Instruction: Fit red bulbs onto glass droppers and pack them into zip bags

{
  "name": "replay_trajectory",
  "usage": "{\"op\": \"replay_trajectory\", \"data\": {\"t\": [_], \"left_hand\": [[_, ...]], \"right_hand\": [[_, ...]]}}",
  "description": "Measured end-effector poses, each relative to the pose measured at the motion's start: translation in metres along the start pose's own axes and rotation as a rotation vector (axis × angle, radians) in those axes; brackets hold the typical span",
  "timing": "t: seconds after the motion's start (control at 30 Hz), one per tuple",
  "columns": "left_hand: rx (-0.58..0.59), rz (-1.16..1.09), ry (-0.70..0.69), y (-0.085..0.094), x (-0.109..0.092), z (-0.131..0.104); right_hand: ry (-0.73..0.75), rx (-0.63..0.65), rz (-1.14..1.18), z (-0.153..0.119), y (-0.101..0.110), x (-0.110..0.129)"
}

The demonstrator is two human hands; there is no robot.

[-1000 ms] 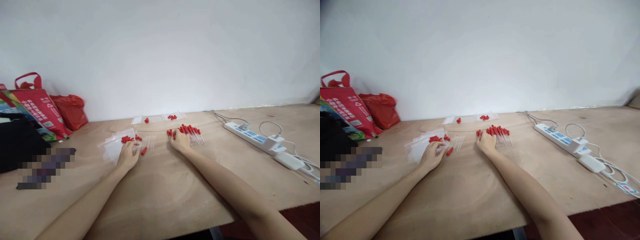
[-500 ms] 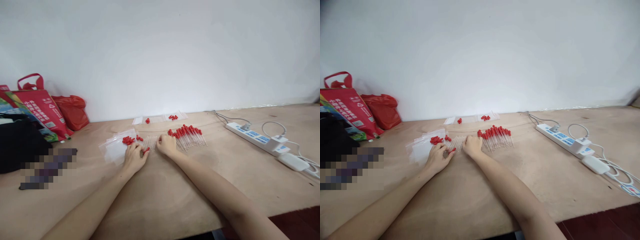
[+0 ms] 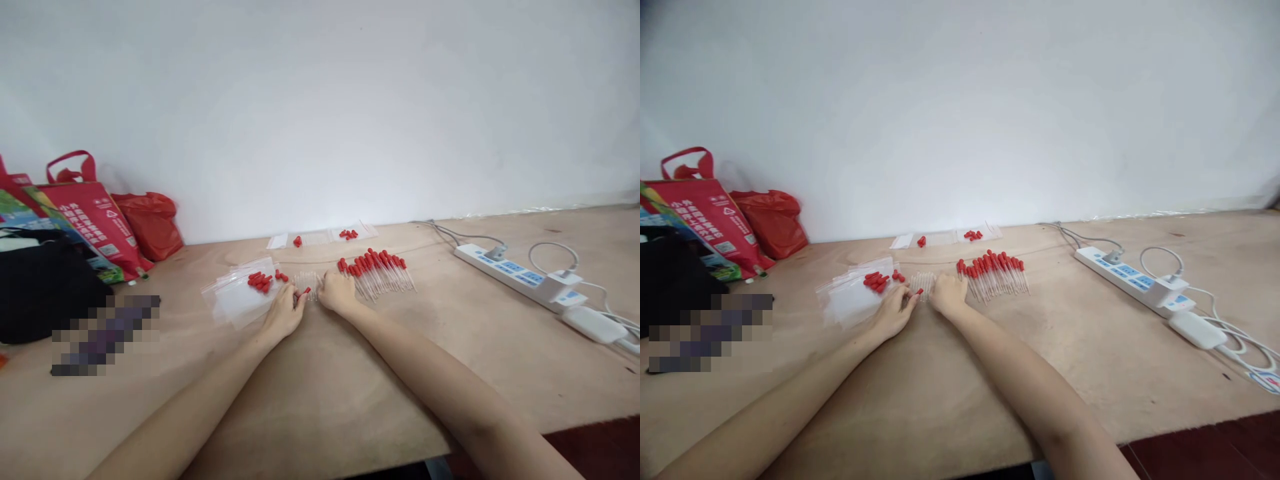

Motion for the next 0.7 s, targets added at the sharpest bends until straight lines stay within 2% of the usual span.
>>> {"op": "replay_trajectory", "data": {"t": [0.23,0.43,0.57,0.7], "left_hand": [[0.071,-0.04,-0.03,-0.012,-0.024,0.007],[0.033,-0.081,-0.018,-0.021,-0.031,0.013],[-0.039,-0.12,0.017,-0.013,-0.026,0.007],[-0.021,-0.253,-0.065,0.002,-0.023,-0.011]], "right_hand": [[0.082,-0.032,-0.101,-0.018,0.012,-0.025],[0.102,-0.035,-0.157,-0.029,0.02,-0.038],[0.105,-0.002,-0.211,-0.039,0.025,-0.048],[0.218,-0.061,-0.156,-0.049,0.031,-0.068]]}}
Point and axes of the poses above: each hand's wrist, its own z-axis towards the middle knuckle, its own y-axis out of the back of the hand, x = y × z, the point moved 1 cm from there along z, towards the middle knuckle, and after that the axes turned 9 degrees about z, right-handed, at the moved point
